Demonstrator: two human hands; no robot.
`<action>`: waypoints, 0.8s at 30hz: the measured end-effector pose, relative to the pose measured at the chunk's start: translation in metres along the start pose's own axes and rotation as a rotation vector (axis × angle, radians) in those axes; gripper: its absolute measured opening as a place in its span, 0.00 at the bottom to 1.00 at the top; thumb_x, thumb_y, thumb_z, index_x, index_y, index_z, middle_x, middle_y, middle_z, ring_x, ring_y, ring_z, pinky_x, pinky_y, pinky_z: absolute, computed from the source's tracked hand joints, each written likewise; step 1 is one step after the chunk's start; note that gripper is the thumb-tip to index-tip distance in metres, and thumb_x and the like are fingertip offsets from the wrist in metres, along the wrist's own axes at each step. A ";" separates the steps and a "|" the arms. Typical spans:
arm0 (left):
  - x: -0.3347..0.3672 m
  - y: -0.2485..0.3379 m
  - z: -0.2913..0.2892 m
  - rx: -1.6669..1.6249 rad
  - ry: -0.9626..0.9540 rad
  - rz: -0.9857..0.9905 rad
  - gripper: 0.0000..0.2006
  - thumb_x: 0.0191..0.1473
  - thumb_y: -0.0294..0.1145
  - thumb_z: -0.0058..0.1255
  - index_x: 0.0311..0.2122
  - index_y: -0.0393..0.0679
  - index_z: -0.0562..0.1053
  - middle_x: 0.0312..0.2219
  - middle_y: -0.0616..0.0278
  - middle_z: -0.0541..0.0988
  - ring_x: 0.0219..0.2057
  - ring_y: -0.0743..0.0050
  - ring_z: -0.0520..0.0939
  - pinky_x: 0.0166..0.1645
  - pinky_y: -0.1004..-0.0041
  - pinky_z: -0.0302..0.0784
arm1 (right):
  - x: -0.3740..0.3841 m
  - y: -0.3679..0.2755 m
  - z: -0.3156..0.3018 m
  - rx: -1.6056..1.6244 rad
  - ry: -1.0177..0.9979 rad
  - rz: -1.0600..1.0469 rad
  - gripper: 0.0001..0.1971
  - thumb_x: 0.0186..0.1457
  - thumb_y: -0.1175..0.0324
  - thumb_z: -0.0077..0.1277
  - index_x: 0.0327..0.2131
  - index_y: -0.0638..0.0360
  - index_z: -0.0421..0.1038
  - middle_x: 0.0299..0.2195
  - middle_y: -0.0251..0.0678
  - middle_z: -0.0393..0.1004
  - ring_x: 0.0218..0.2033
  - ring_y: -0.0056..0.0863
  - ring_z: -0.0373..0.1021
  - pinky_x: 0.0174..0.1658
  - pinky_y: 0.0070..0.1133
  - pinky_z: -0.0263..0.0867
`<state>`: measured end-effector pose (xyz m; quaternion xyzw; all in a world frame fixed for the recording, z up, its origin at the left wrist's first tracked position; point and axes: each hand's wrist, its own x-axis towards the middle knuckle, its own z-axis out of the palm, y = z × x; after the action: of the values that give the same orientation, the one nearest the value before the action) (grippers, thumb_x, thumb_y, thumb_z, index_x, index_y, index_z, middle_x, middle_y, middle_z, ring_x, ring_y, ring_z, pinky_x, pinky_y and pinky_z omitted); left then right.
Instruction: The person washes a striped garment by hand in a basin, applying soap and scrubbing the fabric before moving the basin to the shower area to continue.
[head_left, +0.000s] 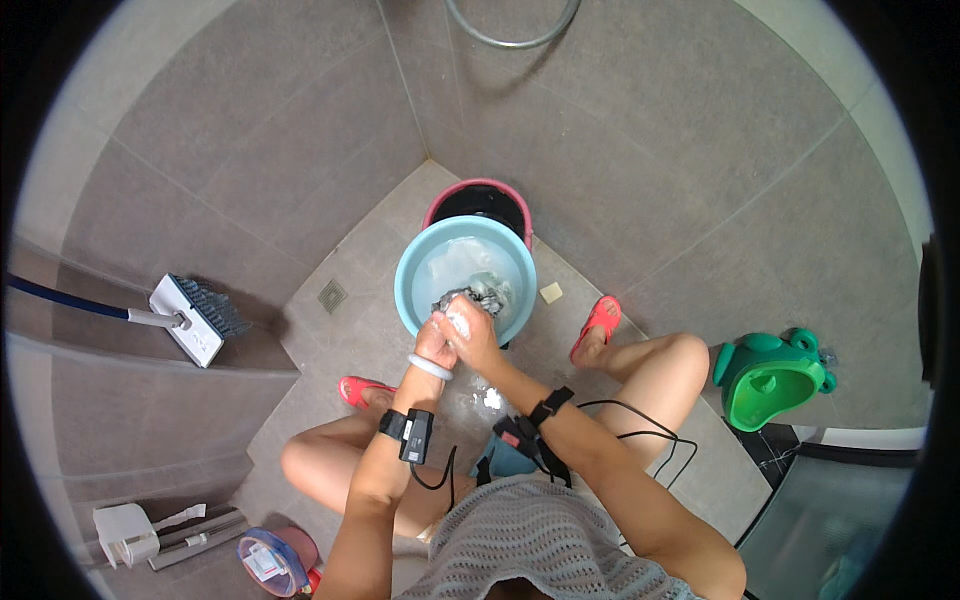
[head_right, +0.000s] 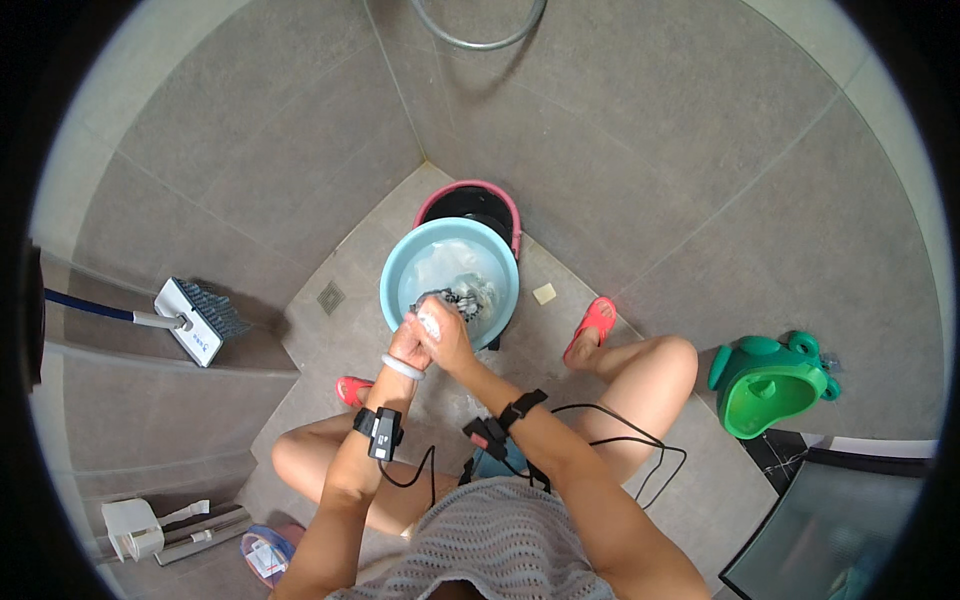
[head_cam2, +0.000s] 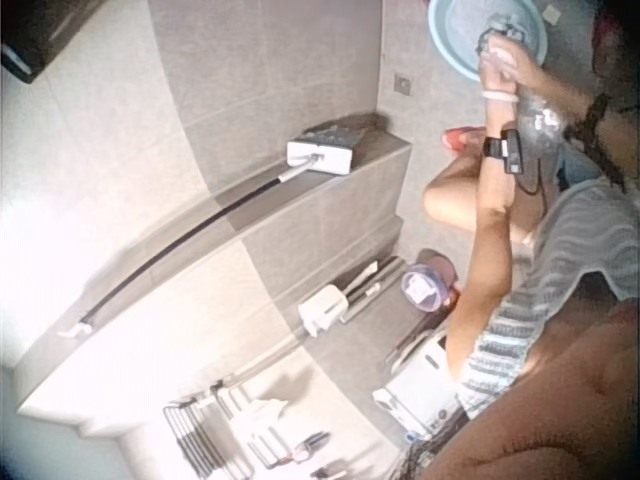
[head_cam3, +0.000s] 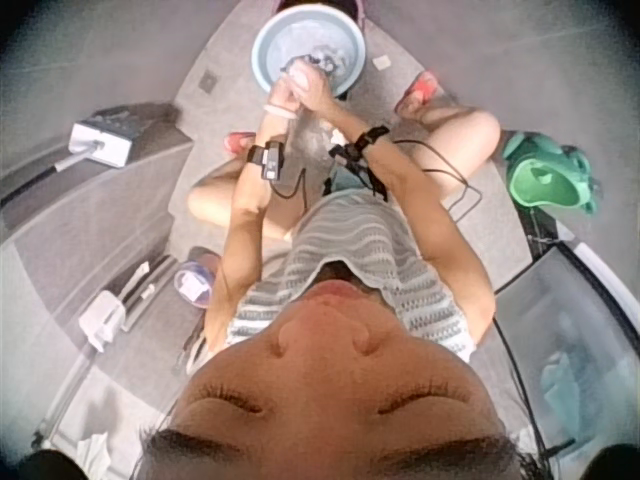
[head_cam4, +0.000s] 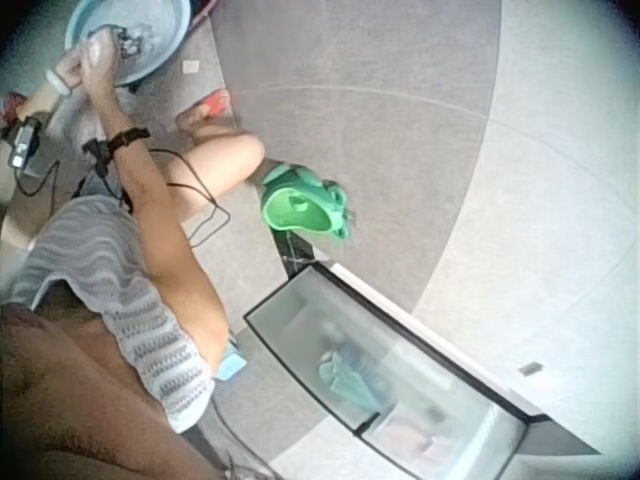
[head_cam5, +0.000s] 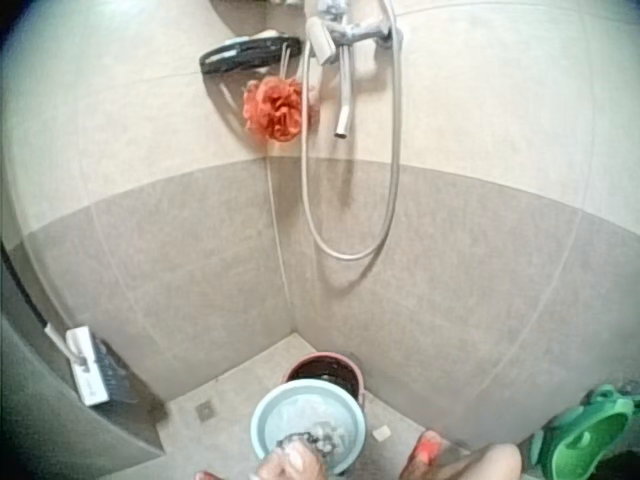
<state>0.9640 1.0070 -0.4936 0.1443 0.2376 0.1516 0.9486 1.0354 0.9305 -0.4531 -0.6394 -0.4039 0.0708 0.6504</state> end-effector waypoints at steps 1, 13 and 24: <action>0.002 -0.004 -0.005 -0.001 0.002 0.003 0.14 0.54 0.23 0.35 0.47 0.38 0.64 0.40 0.56 0.73 0.40 0.62 0.76 0.45 0.64 0.75 | 0.002 0.004 -0.005 -0.009 -0.015 0.048 0.11 0.48 0.66 0.53 0.24 0.61 0.63 0.20 0.43 0.64 0.22 0.36 0.62 0.27 0.28 0.59; 0.007 0.003 0.008 0.031 0.137 0.004 0.11 0.54 0.23 0.37 0.44 0.37 0.65 0.39 0.56 0.74 0.39 0.63 0.76 0.45 0.64 0.74 | 0.002 0.021 -0.016 -0.048 -0.013 0.205 0.12 0.52 0.64 0.49 0.25 0.63 0.62 0.19 0.43 0.65 0.21 0.33 0.62 0.27 0.28 0.60; -0.018 0.026 0.019 0.150 0.139 -0.028 0.16 0.59 0.36 0.35 0.49 0.38 0.61 0.44 0.52 0.71 0.45 0.59 0.74 0.49 0.61 0.73 | 0.004 0.050 -0.064 0.230 0.131 0.457 0.10 0.53 0.64 0.49 0.28 0.62 0.65 0.23 0.30 0.64 0.28 0.18 0.61 0.34 0.18 0.58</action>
<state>0.9526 1.0206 -0.4616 0.2004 0.3156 0.1298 0.9183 1.0982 0.8918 -0.4863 -0.6391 -0.1956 0.2197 0.7107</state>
